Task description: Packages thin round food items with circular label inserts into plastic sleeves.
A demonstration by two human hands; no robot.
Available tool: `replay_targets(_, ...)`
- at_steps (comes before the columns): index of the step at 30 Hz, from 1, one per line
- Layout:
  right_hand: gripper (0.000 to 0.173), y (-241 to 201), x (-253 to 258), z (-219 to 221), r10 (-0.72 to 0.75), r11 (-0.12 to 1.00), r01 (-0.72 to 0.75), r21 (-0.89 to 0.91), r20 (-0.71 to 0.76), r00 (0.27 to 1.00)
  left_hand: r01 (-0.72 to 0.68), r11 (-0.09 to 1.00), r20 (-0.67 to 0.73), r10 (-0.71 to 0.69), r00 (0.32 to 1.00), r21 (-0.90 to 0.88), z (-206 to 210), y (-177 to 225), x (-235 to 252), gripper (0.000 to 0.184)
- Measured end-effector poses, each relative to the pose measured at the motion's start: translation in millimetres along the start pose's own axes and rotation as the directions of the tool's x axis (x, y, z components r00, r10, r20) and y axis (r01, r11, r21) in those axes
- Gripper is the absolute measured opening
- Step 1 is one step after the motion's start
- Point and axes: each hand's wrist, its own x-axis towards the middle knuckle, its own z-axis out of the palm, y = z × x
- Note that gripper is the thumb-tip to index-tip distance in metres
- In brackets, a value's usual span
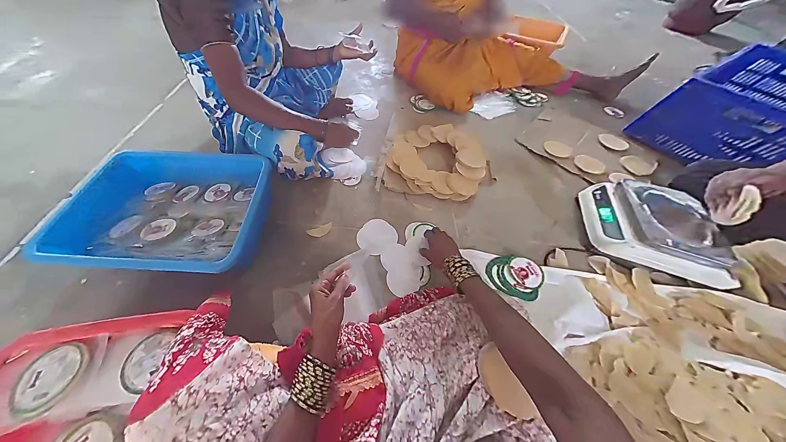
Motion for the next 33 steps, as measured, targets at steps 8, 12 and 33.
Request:
replay_targets(8,0.032,4.2,-12.4,-12.2,0.047,0.999,-0.045,0.024,-0.090,0.995,-0.007,0.999,0.017,0.008,1.000,-0.044,3.7,3.5,6.7,0.026)
replay_targets(12,0.029,35.2,-44.9,-31.6,0.143,0.868,0.043,0.495,-0.332,0.932,0.003,0.998,-0.001,-0.003,1.000,-0.062,1.9,7.0,5.5,0.025)
replay_targets(33,0.012,63.9,-301.3,17.2,-0.252,-0.807,-0.091,0.583,-0.201,0.947,-0.041,0.998,0.059,0.038,0.997,0.048,3.2,-4.2,-12.9,0.030)
